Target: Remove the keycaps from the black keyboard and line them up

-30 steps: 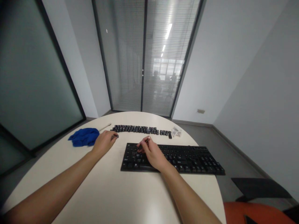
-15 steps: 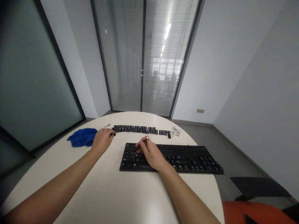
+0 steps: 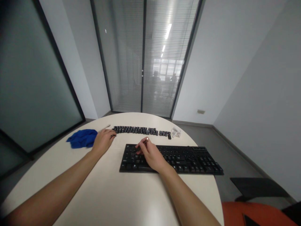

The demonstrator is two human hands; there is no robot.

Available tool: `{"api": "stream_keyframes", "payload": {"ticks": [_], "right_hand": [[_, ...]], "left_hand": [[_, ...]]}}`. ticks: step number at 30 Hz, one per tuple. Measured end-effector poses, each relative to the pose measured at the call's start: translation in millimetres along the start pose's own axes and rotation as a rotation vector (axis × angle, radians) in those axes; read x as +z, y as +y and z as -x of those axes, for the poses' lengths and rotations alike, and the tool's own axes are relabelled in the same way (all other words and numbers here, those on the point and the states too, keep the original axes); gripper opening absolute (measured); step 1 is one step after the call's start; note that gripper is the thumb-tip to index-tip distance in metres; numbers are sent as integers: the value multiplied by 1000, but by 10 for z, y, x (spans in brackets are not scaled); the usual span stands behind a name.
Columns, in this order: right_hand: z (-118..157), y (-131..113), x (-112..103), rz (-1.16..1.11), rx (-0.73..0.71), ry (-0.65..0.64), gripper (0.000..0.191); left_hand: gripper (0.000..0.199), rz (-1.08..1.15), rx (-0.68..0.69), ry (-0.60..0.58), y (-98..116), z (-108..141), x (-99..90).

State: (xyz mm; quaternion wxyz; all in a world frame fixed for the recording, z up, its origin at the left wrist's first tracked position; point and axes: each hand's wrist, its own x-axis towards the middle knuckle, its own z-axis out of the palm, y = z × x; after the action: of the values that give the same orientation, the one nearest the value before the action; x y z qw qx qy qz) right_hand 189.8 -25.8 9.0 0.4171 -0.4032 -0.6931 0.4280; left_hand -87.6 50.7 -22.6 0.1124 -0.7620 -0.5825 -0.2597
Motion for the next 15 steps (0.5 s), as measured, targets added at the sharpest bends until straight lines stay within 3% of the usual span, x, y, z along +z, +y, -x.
{"api": "stream_keyframes", "payload": {"ticks": [15], "right_hand": [[38, -111, -65, 111, -93, 21, 30]], "left_hand": [[22, 30, -21, -21, -21, -13, -1]]}}
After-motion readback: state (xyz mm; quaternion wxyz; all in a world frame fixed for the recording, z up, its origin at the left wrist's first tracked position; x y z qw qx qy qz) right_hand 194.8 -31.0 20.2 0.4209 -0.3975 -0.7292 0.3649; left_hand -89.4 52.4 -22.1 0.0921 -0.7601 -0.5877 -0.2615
